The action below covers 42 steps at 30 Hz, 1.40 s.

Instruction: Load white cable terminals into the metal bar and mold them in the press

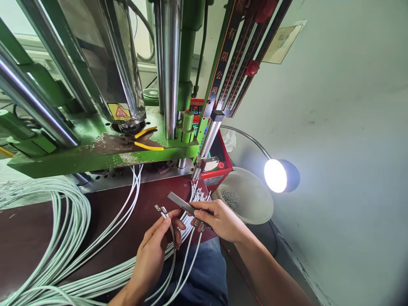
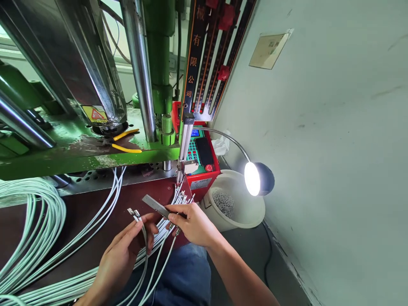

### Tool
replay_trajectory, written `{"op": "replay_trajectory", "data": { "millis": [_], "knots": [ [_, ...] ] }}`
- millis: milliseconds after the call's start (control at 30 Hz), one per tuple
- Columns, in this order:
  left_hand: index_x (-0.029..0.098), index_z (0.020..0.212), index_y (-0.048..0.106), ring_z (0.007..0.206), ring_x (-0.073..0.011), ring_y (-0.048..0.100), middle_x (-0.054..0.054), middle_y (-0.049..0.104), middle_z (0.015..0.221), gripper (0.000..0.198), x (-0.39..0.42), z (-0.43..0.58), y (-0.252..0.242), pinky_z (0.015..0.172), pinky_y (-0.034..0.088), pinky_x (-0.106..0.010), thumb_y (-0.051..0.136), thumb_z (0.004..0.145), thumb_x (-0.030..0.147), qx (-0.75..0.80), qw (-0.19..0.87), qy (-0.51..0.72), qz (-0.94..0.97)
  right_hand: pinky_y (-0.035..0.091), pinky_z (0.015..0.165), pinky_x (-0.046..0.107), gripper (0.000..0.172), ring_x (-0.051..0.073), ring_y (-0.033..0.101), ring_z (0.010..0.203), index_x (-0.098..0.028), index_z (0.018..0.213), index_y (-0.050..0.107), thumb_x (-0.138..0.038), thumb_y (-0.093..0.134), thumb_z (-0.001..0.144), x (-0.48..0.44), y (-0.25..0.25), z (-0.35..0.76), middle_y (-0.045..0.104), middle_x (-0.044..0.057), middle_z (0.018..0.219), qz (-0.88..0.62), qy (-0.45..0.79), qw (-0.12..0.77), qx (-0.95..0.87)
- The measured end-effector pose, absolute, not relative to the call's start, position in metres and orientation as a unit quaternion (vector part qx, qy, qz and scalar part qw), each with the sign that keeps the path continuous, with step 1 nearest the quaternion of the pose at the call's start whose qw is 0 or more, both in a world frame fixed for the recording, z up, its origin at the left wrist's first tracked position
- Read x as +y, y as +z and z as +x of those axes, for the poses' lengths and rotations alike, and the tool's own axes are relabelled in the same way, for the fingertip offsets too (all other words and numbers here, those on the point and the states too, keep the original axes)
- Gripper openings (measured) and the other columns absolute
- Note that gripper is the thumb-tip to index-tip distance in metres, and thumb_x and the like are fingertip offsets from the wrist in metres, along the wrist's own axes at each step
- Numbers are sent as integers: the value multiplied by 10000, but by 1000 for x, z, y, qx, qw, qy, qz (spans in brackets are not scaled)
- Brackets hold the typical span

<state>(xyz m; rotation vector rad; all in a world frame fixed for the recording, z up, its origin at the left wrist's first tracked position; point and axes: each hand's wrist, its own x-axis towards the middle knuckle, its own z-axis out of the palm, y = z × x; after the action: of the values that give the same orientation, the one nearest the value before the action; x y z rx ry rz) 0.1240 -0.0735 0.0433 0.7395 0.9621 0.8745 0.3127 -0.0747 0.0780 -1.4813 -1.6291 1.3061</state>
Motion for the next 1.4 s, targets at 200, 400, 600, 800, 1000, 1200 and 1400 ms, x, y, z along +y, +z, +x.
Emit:
{"op": "replay_trajectory", "data": {
  "millis": [200, 400, 600, 800, 1000, 1200, 1400],
  "knots": [
    [165, 970, 619, 436, -79, 367, 45, 541, 509, 281, -75, 130, 49, 418, 266, -192, 620, 808, 394, 422, 764, 388, 296, 440, 674, 229, 324, 131, 516, 721, -169, 1139, 712, -264, 523, 893, -72, 83, 310, 656, 13, 848, -551, 482, 299, -613],
    [176, 726, 575, 478, -78, 450, 34, 569, 603, 269, -71, 130, 42, 496, 376, -209, 657, 792, 423, 427, 720, 393, 382, 423, 664, 238, 317, 131, 502, 712, -174, 1131, 714, -242, 520, 891, -70, 83, 308, 645, 12, 826, -554, 477, 294, -616],
    [162, 673, 608, 427, -82, 410, 42, 517, 465, 333, -66, 128, 42, 458, 316, -209, 636, 800, 469, 473, 661, 373, 447, 432, 661, 243, 330, 124, 504, 662, -166, 1151, 702, -229, 500, 897, -70, 83, 307, 632, 8, 762, -554, 497, 300, -597],
    [159, 682, 614, 422, -93, 455, -1, 615, 532, 278, -62, 129, 46, 479, 355, -230, 627, 794, 413, 389, 762, 352, 379, 421, 669, 233, 317, 127, 496, 712, -183, 1135, 711, -221, 512, 892, -68, 84, 307, 639, 2, 833, -553, 472, 307, -614],
    [169, 673, 600, 432, -106, 451, 23, 554, 446, 239, -62, 128, 44, 518, 375, -237, 598, 805, 369, 383, 763, 339, 396, 419, 639, 225, 324, 115, 492, 670, -183, 1145, 711, -216, 519, 886, -66, 84, 305, 644, -6, 792, -549, 481, 302, -613],
    [194, 575, 525, 432, -107, 424, 32, 523, 426, 315, -61, 129, 51, 515, 356, -242, 585, 801, 404, 427, 714, 322, 451, 473, 769, 280, 347, 181, 626, 849, -168, 1177, 696, -227, 531, 878, -66, 85, 305, 722, 33, 969, -563, 487, 291, -601],
    [199, 594, 528, 433, -119, 448, 25, 538, 448, 329, -64, 130, 48, 516, 378, -254, 587, 785, 459, 433, 713, 303, 460, 500, 872, 331, 366, 226, 664, 983, -140, 1208, 674, -237, 534, 884, -66, 85, 303, 725, 61, 1076, -574, 490, 282, -592]
  ]
}}
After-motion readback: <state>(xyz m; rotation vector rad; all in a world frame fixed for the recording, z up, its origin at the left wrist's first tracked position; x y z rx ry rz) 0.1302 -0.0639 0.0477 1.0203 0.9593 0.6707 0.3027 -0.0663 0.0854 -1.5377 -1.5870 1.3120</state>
